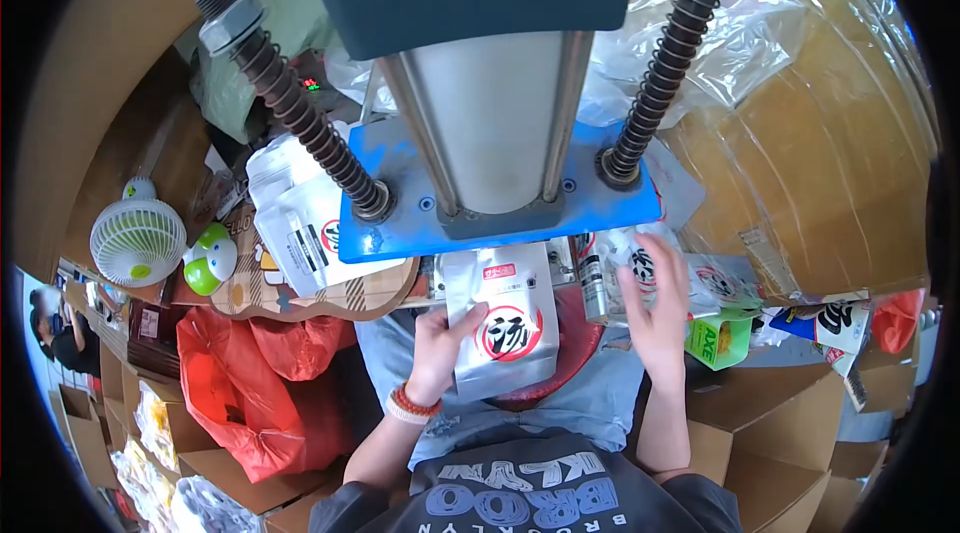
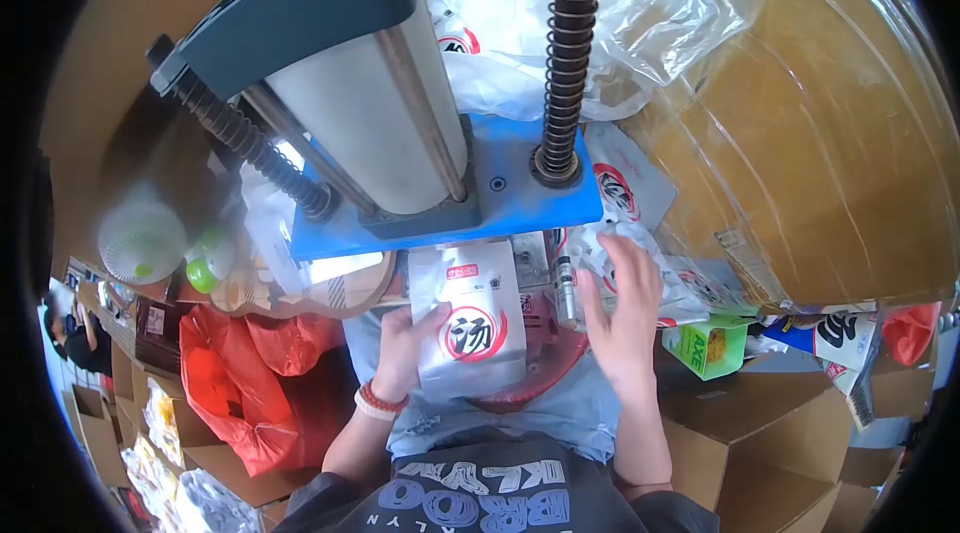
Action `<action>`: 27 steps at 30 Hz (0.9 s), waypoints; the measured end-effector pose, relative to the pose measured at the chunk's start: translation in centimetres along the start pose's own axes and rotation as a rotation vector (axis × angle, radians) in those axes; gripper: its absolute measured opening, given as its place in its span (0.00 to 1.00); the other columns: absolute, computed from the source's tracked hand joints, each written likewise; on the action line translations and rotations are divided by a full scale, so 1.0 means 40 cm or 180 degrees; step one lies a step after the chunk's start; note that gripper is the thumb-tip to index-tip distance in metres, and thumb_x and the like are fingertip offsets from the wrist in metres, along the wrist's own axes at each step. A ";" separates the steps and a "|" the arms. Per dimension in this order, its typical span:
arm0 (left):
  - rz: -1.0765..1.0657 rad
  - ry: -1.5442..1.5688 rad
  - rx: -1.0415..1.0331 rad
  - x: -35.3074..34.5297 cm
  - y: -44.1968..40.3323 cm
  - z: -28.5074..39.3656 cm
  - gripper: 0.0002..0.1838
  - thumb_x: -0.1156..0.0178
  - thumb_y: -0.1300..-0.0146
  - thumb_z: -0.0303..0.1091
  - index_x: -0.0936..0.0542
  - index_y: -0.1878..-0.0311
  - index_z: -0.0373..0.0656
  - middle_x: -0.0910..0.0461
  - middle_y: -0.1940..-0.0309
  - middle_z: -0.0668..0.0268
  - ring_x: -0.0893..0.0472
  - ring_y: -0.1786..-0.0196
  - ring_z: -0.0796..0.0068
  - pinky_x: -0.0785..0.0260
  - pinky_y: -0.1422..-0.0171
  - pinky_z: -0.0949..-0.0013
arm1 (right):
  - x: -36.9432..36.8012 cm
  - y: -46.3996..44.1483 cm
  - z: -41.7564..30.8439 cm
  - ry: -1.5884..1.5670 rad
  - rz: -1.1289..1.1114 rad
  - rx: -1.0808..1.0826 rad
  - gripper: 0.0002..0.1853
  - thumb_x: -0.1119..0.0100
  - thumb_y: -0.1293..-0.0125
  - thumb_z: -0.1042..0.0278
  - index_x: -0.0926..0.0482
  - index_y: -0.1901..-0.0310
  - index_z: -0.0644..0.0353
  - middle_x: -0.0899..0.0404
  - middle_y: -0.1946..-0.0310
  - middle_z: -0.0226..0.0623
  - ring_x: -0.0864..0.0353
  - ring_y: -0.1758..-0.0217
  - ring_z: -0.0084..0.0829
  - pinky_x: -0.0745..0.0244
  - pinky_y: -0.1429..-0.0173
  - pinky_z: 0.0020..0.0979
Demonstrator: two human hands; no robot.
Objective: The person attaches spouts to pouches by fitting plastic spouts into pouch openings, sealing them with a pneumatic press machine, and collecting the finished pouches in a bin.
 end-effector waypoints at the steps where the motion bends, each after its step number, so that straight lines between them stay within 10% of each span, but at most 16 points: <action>1: -0.0007 0.0131 0.0056 -0.004 -0.010 -0.002 0.10 0.33 0.34 0.30 0.14 0.55 0.32 0.12 0.62 0.64 0.17 0.63 0.83 0.26 0.57 0.76 | -0.038 0.009 0.042 -0.0014 -0.0009 0.0015 0.19 0.39 0.34 0.74 0.24 0.41 0.63 0.23 0.45 0.47 0.24 0.41 0.48 0.33 0.34 0.41; 5: -0.0006 0.0207 0.0257 0.001 -0.016 -0.036 0.12 0.33 0.34 0.30 0.15 0.53 0.31 0.13 0.60 0.64 0.17 0.61 0.83 0.26 0.56 0.75 | -0.125 0.061 0.179 0.0264 -0.0867 -0.0372 0.18 0.38 0.38 0.78 0.22 0.45 0.59 0.23 0.54 0.47 0.22 0.54 0.48 0.26 0.48 0.41; 8: -0.0213 -0.1072 -0.0764 0.051 -0.034 0.046 0.17 0.32 0.33 0.35 0.17 0.47 0.31 0.14 0.57 0.68 0.19 0.58 0.84 0.26 0.53 0.76 | -0.100 0.070 0.179 0.0051 -0.1018 -0.0482 0.16 0.37 0.38 0.78 0.21 0.48 0.60 0.24 0.57 0.43 0.20 0.63 0.38 0.26 0.58 0.34; 11: 0.1964 -0.4760 -0.2483 0.204 -0.014 0.237 0.43 0.33 0.38 0.55 0.32 0.28 0.36 0.33 0.27 0.51 0.37 0.23 0.57 0.49 0.23 0.41 | -0.020 0.056 0.140 -0.0330 -0.0443 -0.0589 0.13 0.37 0.37 0.77 0.21 0.51 0.61 0.24 0.58 0.40 0.22 0.64 0.32 0.27 0.59 0.31; 13: 0.1460 -0.5633 -0.1704 0.376 -0.098 0.119 0.49 0.36 0.41 0.63 0.37 0.25 0.41 0.49 0.20 0.52 0.57 0.17 0.52 0.66 0.22 0.32 | -0.018 0.095 0.157 -0.0498 -0.0501 -0.0815 0.11 0.38 0.35 0.77 0.20 0.51 0.62 0.24 0.55 0.35 0.24 0.59 0.26 0.29 0.53 0.26; 16: 0.0391 -0.5366 -0.2067 0.308 -0.007 0.116 0.36 0.30 0.43 0.42 0.28 0.32 0.46 0.35 0.25 0.58 0.37 0.23 0.56 0.49 0.22 0.42 | -0.043 0.131 0.150 -0.2476 -0.0238 -0.1355 0.11 0.39 0.34 0.77 0.19 0.50 0.63 0.25 0.48 0.35 0.24 0.50 0.26 0.31 0.43 0.25; 19: 0.1054 -0.4410 -0.2708 0.313 0.064 0.125 0.18 0.35 0.44 0.23 0.15 0.50 0.45 0.13 0.52 0.60 0.14 0.47 0.58 0.21 0.48 0.65 | 0.002 0.112 0.032 -0.2635 -0.0260 -0.0669 0.10 0.36 0.34 0.75 0.17 0.52 0.66 0.25 0.41 0.42 0.23 0.41 0.33 0.30 0.37 0.31; 20: 0.1237 -0.4064 -0.1812 0.327 0.075 0.131 0.15 0.39 0.45 0.17 0.13 0.57 0.44 0.12 0.60 0.59 0.12 0.54 0.59 0.21 0.55 0.67 | 0.018 0.106 -0.015 -0.2667 -0.0297 -0.0504 0.11 0.34 0.35 0.75 0.17 0.53 0.65 0.22 0.44 0.42 0.21 0.44 0.34 0.27 0.40 0.32; 27: 0.0936 -0.3703 -0.3062 0.078 0.278 0.244 0.22 0.43 0.60 0.13 0.12 0.60 0.41 0.12 0.59 0.62 0.13 0.49 0.58 0.20 0.49 0.65 | -0.055 0.102 -0.269 -0.1720 -0.0751 0.1624 0.17 0.24 0.50 0.77 0.15 0.56 0.62 0.14 0.54 0.38 0.14 0.51 0.37 0.17 0.50 0.35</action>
Point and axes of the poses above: each hand's wrist, its own y-axis away from the middle knuckle, its own x-axis out of the back of the hand, z = x × y, the point moved 7 cm from there along -y, towards the middle knuckle
